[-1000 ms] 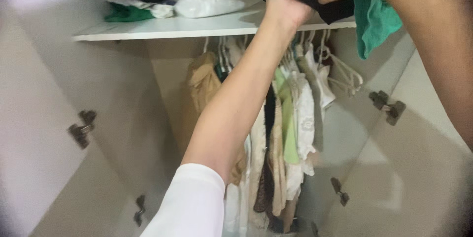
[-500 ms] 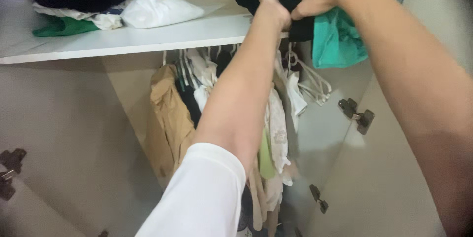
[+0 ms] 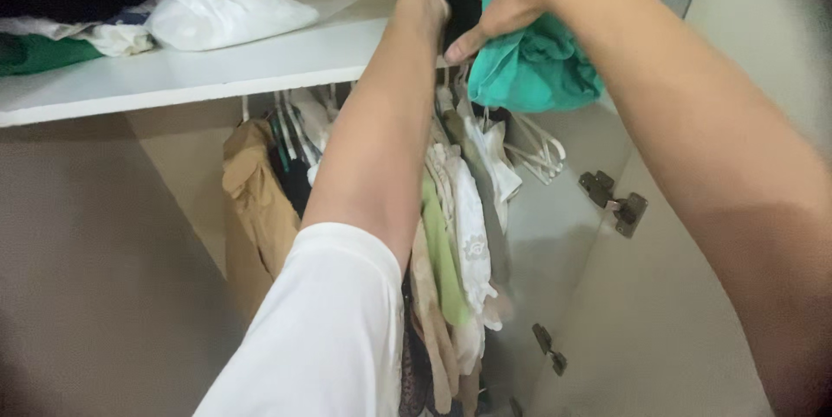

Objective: The person folds several garments on a bed, including an orange sweater, a brown top, a green patterned top, a black top, and a red sweater. The person places the folded items into a closet shelf.

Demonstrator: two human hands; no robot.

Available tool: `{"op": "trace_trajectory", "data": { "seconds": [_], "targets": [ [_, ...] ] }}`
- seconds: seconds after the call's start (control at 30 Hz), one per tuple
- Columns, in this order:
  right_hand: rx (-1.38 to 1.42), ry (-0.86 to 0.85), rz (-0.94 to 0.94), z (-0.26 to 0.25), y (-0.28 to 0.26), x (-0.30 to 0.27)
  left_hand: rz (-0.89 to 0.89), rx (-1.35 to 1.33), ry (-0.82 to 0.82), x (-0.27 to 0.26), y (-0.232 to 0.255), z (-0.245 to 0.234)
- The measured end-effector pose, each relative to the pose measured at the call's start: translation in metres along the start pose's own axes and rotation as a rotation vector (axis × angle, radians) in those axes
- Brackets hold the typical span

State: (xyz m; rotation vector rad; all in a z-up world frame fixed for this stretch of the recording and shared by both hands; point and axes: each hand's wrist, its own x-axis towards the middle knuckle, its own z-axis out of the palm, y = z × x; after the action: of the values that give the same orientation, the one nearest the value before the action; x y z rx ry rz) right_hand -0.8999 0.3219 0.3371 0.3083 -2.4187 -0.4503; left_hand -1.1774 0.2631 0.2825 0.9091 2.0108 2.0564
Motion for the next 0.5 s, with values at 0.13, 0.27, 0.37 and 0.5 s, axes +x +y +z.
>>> {"op": "trace_trajectory", "data": {
  "seconds": [0.13,0.27,0.37,0.5],
  "targets": [
    [-0.003,-0.079,0.073,0.005,-0.001,0.005,-0.012,0.671,0.075,-0.008,0.004,-0.024],
    [0.005,0.038,-0.085,0.015,0.006,0.022,0.004,1.042,0.144,-0.045,0.039,-0.054],
    [-0.076,-0.142,0.125,0.036,0.002,0.044,0.199,0.938,0.316,-0.087,0.062,-0.061],
    [-0.172,-0.141,0.255,0.080,-0.007,0.079,0.312,0.709,0.293,-0.121,0.072,-0.024]
  ]
}}
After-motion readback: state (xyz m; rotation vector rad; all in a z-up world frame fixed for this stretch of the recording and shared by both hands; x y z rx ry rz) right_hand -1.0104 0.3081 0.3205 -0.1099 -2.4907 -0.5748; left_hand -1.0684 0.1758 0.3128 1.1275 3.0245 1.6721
